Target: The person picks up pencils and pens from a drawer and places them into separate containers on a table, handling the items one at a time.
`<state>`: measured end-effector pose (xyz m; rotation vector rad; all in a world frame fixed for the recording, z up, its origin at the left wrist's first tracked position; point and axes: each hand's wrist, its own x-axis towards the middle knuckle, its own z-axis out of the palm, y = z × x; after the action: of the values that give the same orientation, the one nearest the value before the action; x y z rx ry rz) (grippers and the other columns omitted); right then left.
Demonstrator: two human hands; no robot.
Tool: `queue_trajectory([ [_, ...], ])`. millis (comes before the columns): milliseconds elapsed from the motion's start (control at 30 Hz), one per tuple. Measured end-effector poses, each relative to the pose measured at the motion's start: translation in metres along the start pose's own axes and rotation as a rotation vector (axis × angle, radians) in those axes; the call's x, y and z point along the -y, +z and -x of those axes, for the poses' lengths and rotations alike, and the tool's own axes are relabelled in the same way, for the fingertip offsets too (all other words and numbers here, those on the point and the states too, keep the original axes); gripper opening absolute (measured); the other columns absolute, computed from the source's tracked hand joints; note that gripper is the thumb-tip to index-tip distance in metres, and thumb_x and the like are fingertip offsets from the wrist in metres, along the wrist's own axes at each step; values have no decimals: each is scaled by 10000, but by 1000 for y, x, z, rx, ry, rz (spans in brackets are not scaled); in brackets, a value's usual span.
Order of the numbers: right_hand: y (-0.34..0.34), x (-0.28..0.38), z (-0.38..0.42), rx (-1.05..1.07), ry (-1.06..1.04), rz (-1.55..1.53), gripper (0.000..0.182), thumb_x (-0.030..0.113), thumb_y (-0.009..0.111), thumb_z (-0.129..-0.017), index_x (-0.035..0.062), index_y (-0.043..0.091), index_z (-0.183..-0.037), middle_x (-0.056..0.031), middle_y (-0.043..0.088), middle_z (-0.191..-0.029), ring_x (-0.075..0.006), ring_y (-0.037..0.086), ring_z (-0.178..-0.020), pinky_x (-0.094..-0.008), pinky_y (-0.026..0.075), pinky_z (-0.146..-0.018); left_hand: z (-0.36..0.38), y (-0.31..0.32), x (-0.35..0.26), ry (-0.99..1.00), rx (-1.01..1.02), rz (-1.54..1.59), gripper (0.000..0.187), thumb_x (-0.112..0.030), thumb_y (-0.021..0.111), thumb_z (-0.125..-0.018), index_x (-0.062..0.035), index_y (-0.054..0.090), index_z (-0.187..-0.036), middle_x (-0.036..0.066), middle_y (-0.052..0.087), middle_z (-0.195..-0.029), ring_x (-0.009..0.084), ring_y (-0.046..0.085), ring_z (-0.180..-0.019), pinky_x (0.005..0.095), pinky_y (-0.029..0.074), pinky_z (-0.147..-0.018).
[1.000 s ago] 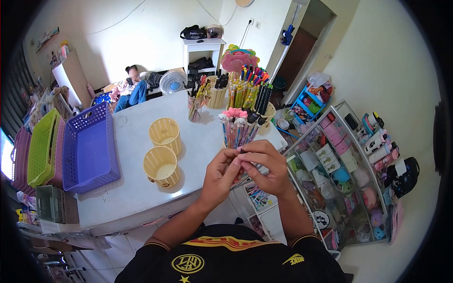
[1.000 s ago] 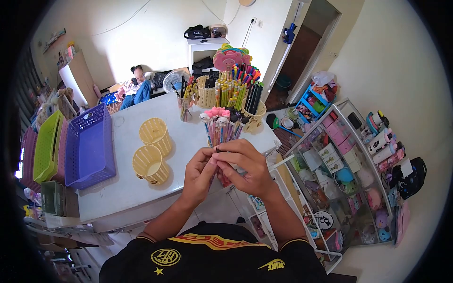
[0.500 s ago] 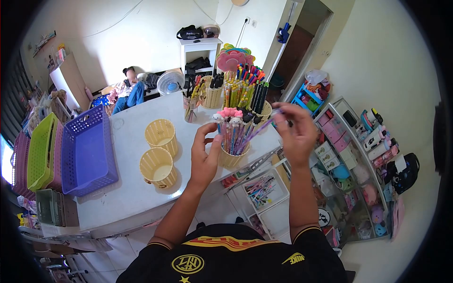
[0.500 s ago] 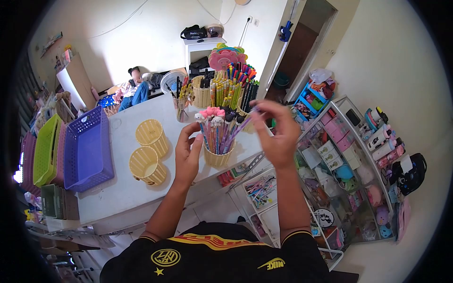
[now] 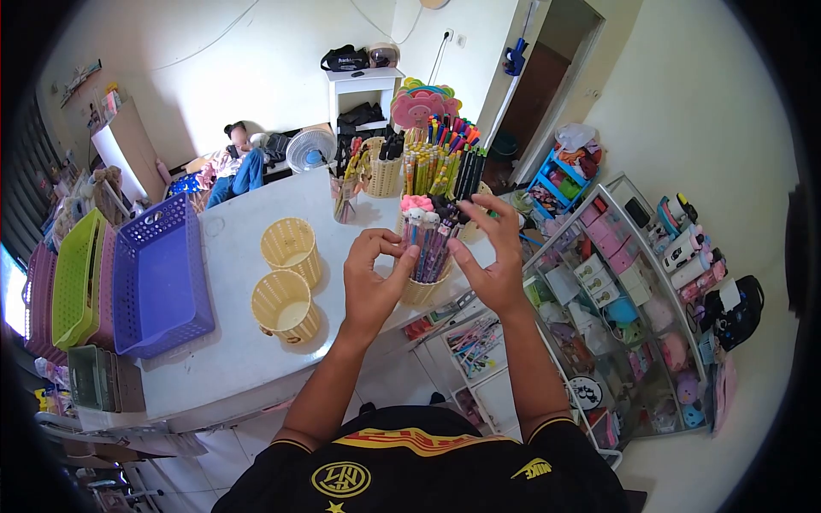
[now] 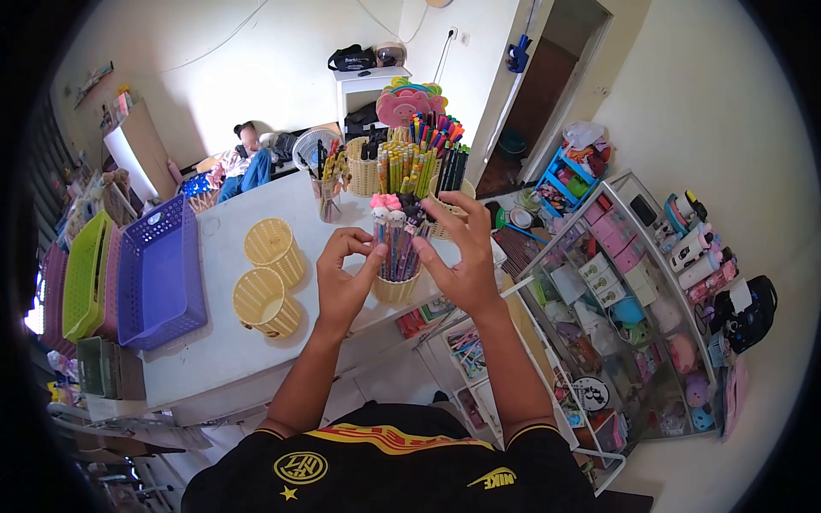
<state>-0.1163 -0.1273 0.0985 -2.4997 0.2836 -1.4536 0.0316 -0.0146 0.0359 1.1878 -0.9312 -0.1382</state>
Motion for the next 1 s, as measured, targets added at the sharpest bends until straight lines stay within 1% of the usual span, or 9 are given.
queue_trajectory([
  [133, 12, -15, 33, -146, 249, -310, 486, 117, 699, -874, 44, 527, -1322, -137, 531, -1287, -237, 546, -1133, -367, 452, -924, 6, -3, -3, 87, 3, -137, 160, -88, 781, -819, 3, 650, -829, 128, 633, -996, 258, 604, -992, 362, 452, -903],
  [333, 8, -37, 97, -287, 416, -438, 431, 115, 648, -916, 39, 483, -1307, -127, 511, -1286, -184, 557, -1051, -326, 458, -879, 25, -12, -10, 209, -70, -222, 166, -33, 734, -809, -20, 626, -933, 156, 592, -1097, 285, 577, -1035, 383, 455, -885],
  [400, -10, -59, 122, -343, 461, -363, 391, 101, 614, -942, 36, 468, -1299, -127, 520, -1269, -170, 555, -1018, -311, 456, -882, 40, -19, -10, 472, -16, -340, 195, -58, 759, -776, -43, 630, -922, 131, 610, -1038, 283, 592, -963, 395, 471, -848],
  [433, -21, -70, 134, -437, 537, -341, 335, 108, 600, -956, 31, 494, -1265, -113, 556, -1203, -159, 565, -970, -298, 463, -855, 44, -22, -11, 626, 88, -408, 230, -82, 783, -738, -63, 631, -909, 116, 633, -995, 271, 617, -919, 385, 492, -789],
  [467, -35, -77, 153, -532, 611, -316, 283, 115, 587, -971, 25, 521, -1231, -100, 592, -1137, -148, 574, -922, -284, 469, -827, 50, -19, -13, 605, 133, -388, 230, -82, 783, -738, -63, 631, -909, 116, 633, -995, 271, 617, -919, 385, 492, -789],
  [533, -63, -103, 200, -572, 802, -283, 230, 136, 581, -982, 19, 552, -1178, -82, 616, -1047, -137, 576, -865, -273, 473, -786, 53, -9, -16, 676, 531, -362, 254, -89, 797, -723, -66, 640, -922, 113, 654, -976, 266, 641, -910, 370, 505, -752],
  [667, -78, -153, 331, -635, 1252, -190, 186, 193, 572, -998, 16, 624, -1020, -49, 652, -838, -116, 575, -717, -254, 477, -683, 50, 33, -13, 625, 775, -445, 319, -138, 797, -760, -66, 672, -1045, 119, 642, -1138, 301, 626, -1101, 417, 530, -890],
  [800, -49, -158, 518, -310, 1721, -94, 211, 273, 577, -969, 75, 650, -975, -36, 668, -822, -112, 592, -664, -266, 425, -527, 44, 64, -10, 563, 872, -546, 345, -153, 789, -778, -78, 675, -1096, 145, 603, -1285, 333, 555, -1253, 459, 476, -1018],
  [1000, -15, -127, 587, 5, 2140, -361, 194, 230, 612, -919, 58, 654, -999, -60, 690, -837, -140, 613, -640, -292, 437, -503, 51, 92, 2, 331, 956, -818, 389, -216, 771, -818, -116, 679, -1183, 148, 530, -1442, 339, 476, -1360, 473, 381, -1110],
])
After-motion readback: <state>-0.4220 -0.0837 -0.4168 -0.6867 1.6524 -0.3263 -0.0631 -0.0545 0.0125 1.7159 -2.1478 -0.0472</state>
